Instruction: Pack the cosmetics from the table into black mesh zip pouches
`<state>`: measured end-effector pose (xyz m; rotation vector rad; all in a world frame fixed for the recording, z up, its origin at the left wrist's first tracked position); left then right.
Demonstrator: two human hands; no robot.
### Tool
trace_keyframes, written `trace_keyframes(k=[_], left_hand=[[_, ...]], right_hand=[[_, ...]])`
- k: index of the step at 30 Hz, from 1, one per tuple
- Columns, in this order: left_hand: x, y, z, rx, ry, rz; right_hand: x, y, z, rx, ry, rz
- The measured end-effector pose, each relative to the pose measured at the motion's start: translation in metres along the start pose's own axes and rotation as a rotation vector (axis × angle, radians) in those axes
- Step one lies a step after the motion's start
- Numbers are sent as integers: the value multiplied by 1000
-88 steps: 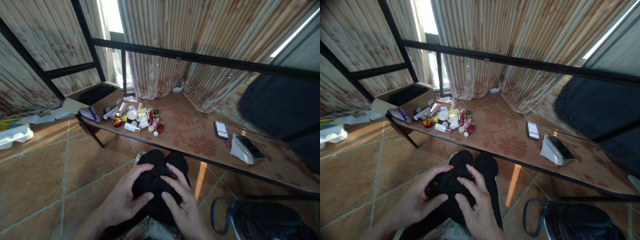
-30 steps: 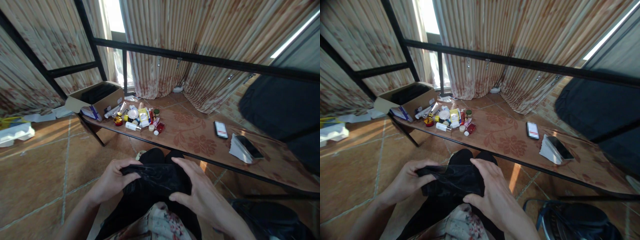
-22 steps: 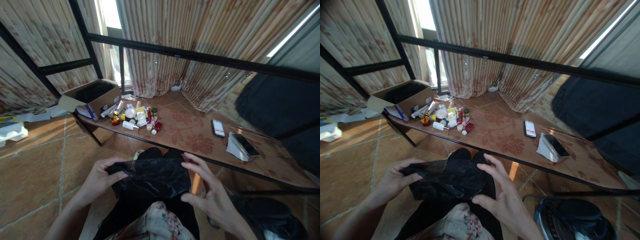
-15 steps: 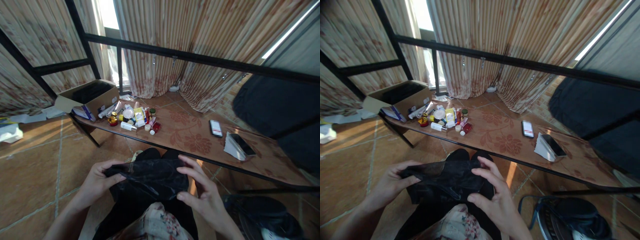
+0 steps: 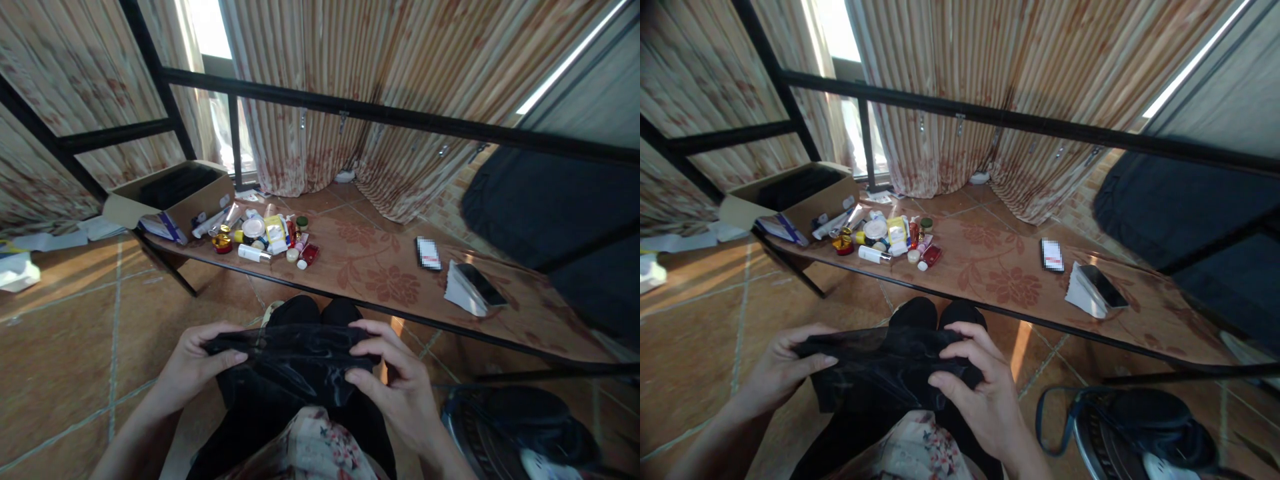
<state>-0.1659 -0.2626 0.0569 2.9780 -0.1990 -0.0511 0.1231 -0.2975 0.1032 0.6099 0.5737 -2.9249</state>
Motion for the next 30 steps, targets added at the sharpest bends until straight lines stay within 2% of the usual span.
trace_keyframes(k=[4,10,14,19,25,30], left_hand=[[-8,-2,13,-50,90,-54],[-3,0,21,-152,236,-82],[0,3,21,-146,293,-96],[-2,4,29,-143,292,-100],[-6,5,29,-143,189,-77],[-8,5,31,-129,169,-73]], right_hand=[[3,6,-3,23,-105,-104],[9,9,4,1,-228,-169],[7,7,13,-57,-175,-190],[7,5,23,-107,-82,-151],[8,3,23,-40,1,-168],[6,5,23,-45,49,-206]])
Point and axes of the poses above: each hand's wrist, its own y-axis away from the middle knuckle, its own x-axis out of the palm, z = x × y, the point moved 7 cm from there along -y, towards the middle knuckle, and after that the axes turned 5 degrees about -x, right-handed, at the moved point
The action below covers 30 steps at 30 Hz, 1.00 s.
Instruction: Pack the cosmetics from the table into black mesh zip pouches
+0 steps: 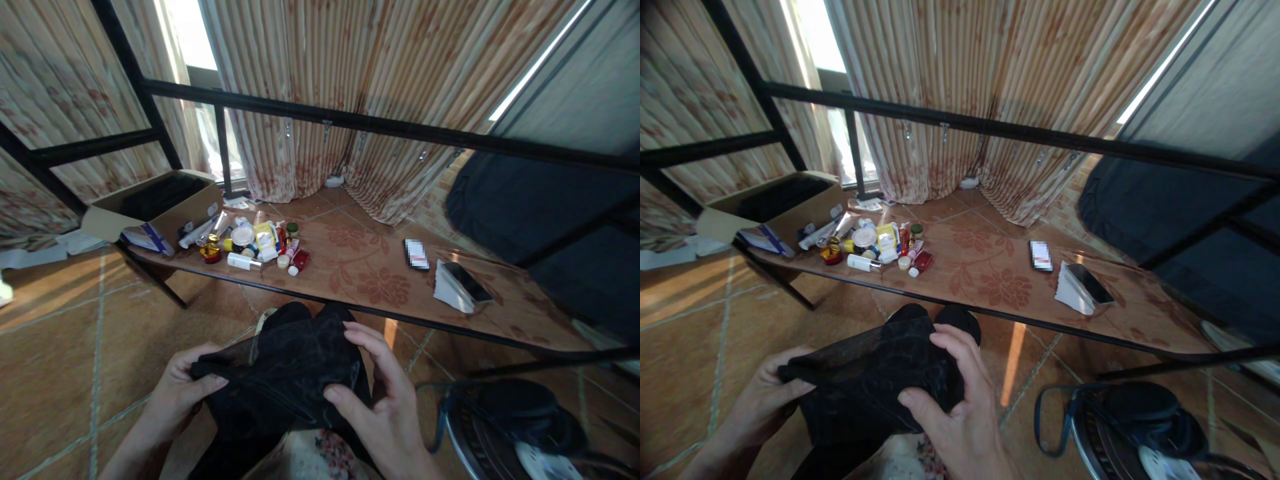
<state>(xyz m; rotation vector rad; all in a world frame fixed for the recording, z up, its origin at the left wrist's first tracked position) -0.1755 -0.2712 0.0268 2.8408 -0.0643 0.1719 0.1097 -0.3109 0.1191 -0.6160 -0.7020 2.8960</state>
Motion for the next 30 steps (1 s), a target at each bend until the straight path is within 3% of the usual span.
trace_keyframes(k=[6,15,25,30], left_hand=[[4,0,-3,24,-9,35],[4,-1,-5,7,-58,43],[3,0,-5,21,-100,57],[17,1,-13,9,-145,86]], right_hand=[[1,1,-2,-27,-57,14],[5,-3,-16,139,-160,40],[7,-3,-30,252,-263,-102],[1,-5,-36,234,-226,-217]])
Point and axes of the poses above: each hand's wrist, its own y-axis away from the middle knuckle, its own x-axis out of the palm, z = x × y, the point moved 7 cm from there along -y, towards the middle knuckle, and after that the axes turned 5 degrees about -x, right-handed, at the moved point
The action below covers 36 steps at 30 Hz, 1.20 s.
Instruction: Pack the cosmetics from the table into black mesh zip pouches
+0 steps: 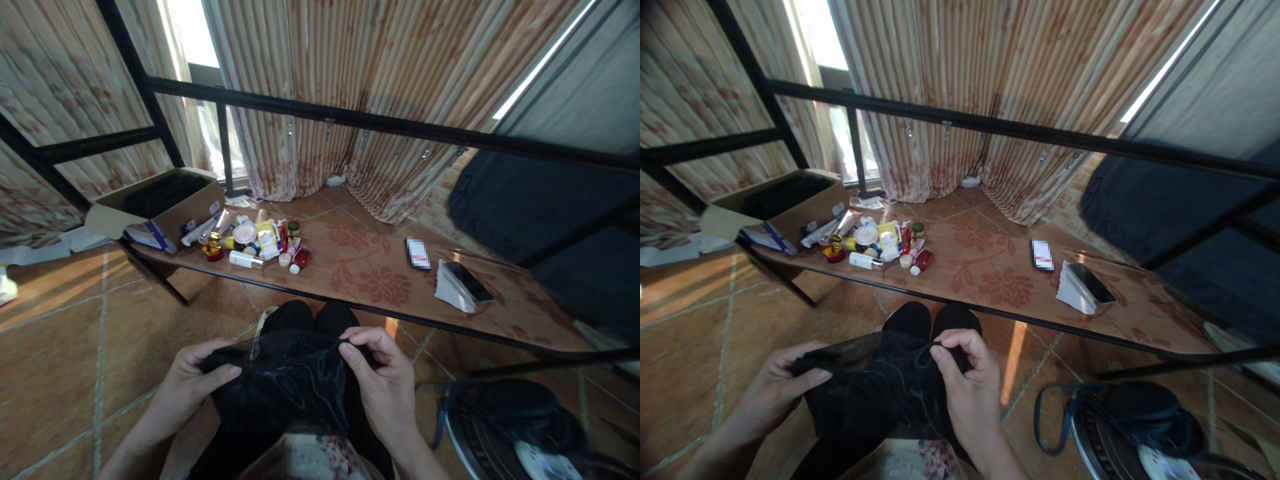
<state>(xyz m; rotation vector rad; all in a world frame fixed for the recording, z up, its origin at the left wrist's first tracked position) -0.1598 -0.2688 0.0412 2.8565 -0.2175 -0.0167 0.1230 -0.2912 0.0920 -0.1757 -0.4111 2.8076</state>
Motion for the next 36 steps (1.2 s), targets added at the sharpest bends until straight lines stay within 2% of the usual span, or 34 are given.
trace_keyframes(k=[3,8,11,15,17,20,24,27,30,31,33,34,36], left_hand=[[9,-1,-4,-33,-2,0],[25,-8,0,-88,25,19],[34,-21,13,-161,45,62],[44,-57,43,-232,43,81],[45,-77,57,-171,-31,43],[41,-97,74,-42,-180,-41],[33,-96,84,107,-457,-201],[31,-86,78,139,-707,-328],[37,-75,54,330,-915,-430],[41,-72,45,418,-974,-430],[53,-70,36,532,-1066,-303],[59,-71,35,543,-1093,-196],[65,-76,37,475,-1117,-25]], right_hand=[[-5,-5,-3,-32,40,-43],[-9,-15,-23,-26,100,7],[-10,-27,-50,-8,201,67],[-1,-42,-93,-21,475,155],[6,-44,-110,-89,649,157],[16,-41,-130,-112,689,153],[21,-33,-138,-179,740,136],[20,-32,-136,-207,769,133],[20,-31,-135,-206,816,134],[20,-31,-134,-203,835,135],[21,-30,-134,-199,867,142],[21,-29,-133,-200,877,146],[22,-29,-132,-209,885,154]])
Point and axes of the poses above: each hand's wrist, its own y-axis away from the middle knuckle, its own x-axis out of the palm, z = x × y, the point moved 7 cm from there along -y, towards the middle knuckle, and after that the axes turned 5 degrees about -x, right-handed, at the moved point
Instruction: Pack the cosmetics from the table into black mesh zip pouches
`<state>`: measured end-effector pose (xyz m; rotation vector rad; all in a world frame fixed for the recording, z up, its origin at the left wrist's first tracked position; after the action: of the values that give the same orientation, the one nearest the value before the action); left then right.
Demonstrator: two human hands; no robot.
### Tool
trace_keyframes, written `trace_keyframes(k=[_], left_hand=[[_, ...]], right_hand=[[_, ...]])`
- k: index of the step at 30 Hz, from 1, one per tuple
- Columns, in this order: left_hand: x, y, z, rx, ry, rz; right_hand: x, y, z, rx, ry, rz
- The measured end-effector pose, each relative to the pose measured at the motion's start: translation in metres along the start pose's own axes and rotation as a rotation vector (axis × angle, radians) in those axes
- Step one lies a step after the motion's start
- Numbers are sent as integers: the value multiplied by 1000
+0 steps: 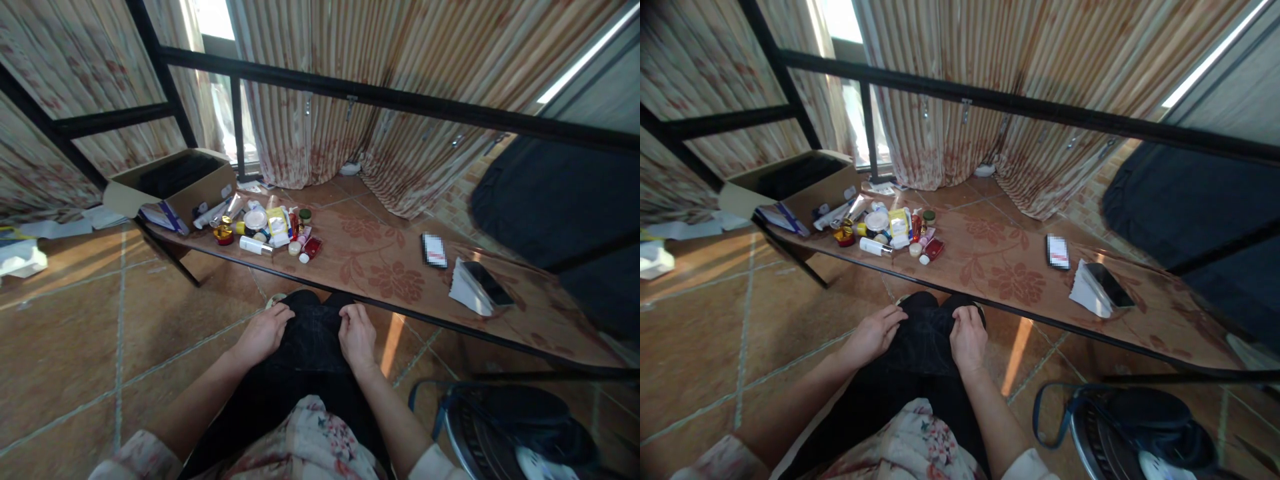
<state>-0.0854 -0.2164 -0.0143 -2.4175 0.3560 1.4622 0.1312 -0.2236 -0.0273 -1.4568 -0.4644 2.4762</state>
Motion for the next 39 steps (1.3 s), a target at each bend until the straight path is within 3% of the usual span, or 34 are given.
trace_keyframes(k=[2,4,8,12,17,22,26,29,32,34,36,39], left_hand=[[1,-4,2,-91,4,99],[0,-6,0,-205,-31,118],[4,0,-26,-317,-205,30],[21,14,-53,-190,-272,-74],[32,24,-48,-145,-269,-28],[34,25,-49,-148,-262,31],[35,25,-54,-158,-271,37],[36,25,-55,-168,-272,30],[38,25,-55,-165,-267,16],[38,25,-55,-164,-269,6],[38,25,-55,-166,-274,-2],[37,26,-54,-158,-265,-11]], right_hand=[[0,0,1,-12,0,-3],[0,0,2,-25,10,-5],[0,0,4,-49,40,-4],[-1,0,2,-46,10,-9],[-5,-1,-4,10,-125,-8],[-3,-2,-25,166,-405,14],[-11,-4,-37,206,-452,40],[-35,-5,-19,135,-313,-2],[-58,3,26,-65,-92,-69],[-50,14,57,-237,-34,36],[-31,27,72,-360,38,165],[-5,38,57,-311,135,253]])
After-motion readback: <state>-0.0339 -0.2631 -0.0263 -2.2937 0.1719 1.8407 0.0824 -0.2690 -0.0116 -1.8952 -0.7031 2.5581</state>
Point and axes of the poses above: each hand's wrist, its own y-axis away from the middle knuckle, its own x-axis out of the palm, z = x × y, the point moved 7 cm from there along -y, towards the middle knuckle, and after that the axes turned 5 degrees about -x, right-handed, at the moved point
